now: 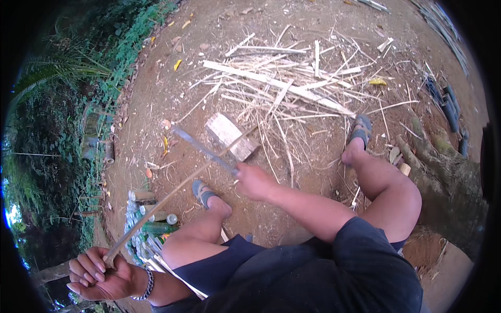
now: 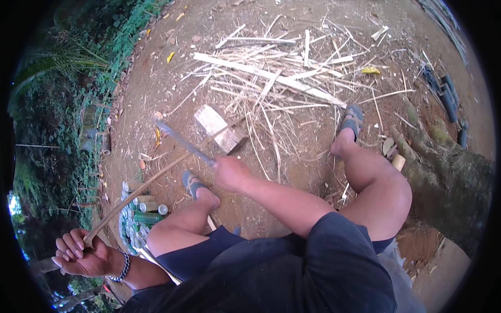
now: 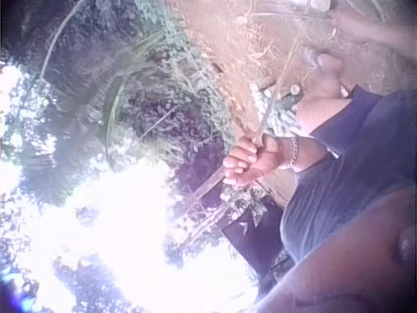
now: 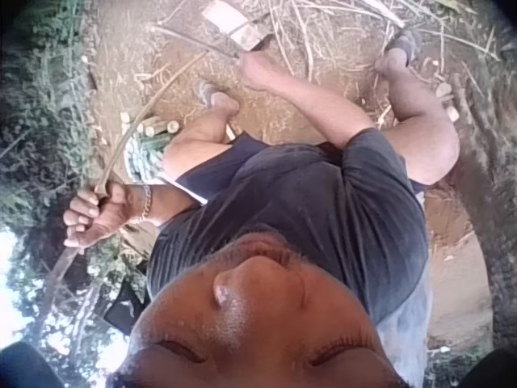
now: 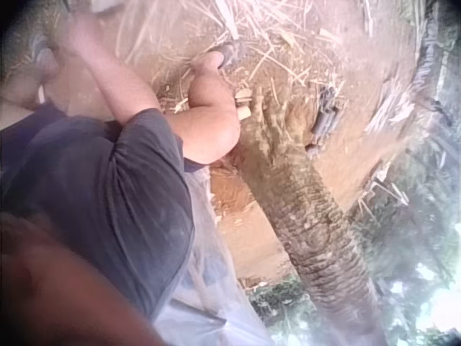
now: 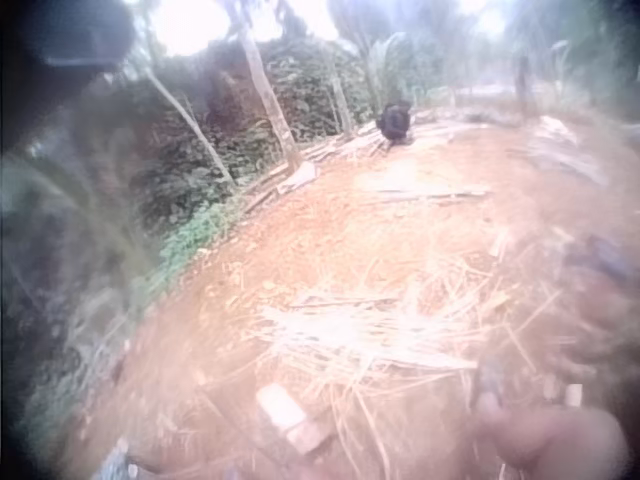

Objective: The person uses a large blade to shave the surface of a bamboo pole, holding it against a wooden block and repeatedly scraping the exterior while rotating the pole by hand.

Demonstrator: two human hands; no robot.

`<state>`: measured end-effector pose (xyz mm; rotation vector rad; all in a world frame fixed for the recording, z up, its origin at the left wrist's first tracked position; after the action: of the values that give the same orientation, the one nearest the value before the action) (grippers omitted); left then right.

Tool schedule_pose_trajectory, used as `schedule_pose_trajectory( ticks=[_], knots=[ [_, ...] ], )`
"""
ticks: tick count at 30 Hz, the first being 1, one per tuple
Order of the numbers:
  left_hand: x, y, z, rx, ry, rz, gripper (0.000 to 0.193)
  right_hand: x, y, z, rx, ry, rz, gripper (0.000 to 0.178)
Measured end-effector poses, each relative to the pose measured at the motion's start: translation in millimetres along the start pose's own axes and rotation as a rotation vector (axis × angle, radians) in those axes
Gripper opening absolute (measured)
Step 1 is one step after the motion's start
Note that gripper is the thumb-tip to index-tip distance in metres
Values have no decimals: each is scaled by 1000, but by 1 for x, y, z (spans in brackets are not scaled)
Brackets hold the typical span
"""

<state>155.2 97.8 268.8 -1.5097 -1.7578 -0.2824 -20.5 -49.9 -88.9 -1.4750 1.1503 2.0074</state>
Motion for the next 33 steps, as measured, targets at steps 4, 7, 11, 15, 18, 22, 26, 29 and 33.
schedule_pose_trajectory(
  ticks=[4, 7, 11, 15, 18, 22, 26, 29, 33],
  knots=[
    [-1, -1, -10, -7, 46, -4, 37, -57, -10, 11, -143, 164, -12, 34],
    [-4, -1, -21, 7, 62, -13, 36, 66, -4, -15, -81, -185, -20, 36],
    [-4, -7, -23, -23, 54, -6, 34, 138, 11, -33, -51, -215, 188, 36],
    [-12, 9, -36, 21, 117, 34, 34, 52, 5, -29, -228, -69, 57, 27],
    [-16, 15, -49, 43, 149, 13, 35, 117, 2, -39, -92, -203, -26, 29],
    [-18, 9, -56, -7, 138, 46, 34, 236, 10, -58, -57, -430, 96, 31],
    [-23, 24, -64, 55, 108, 49, 33, 197, 11, -60, -104, -326, 90, 32],
    [-18, 29, -71, 31, 153, 45, 33, 262, 3, -61, -153, -410, 257, 24],
    [-25, 38, -74, 79, 146, -15, 35, 341, -15, -94, -407, -294, 378, 14]
  ],
)
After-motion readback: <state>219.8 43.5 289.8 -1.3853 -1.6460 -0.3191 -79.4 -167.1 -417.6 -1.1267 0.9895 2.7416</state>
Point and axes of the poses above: each hand's wrist, its own z-axis away from the middle knuckle, its own y-axis out of the back of the hand, x = y × z, the point moved 7 cm from there along -z, towards the middle knuckle, and after that the axes turned 10 degrees about y, right-handed, at the moved point
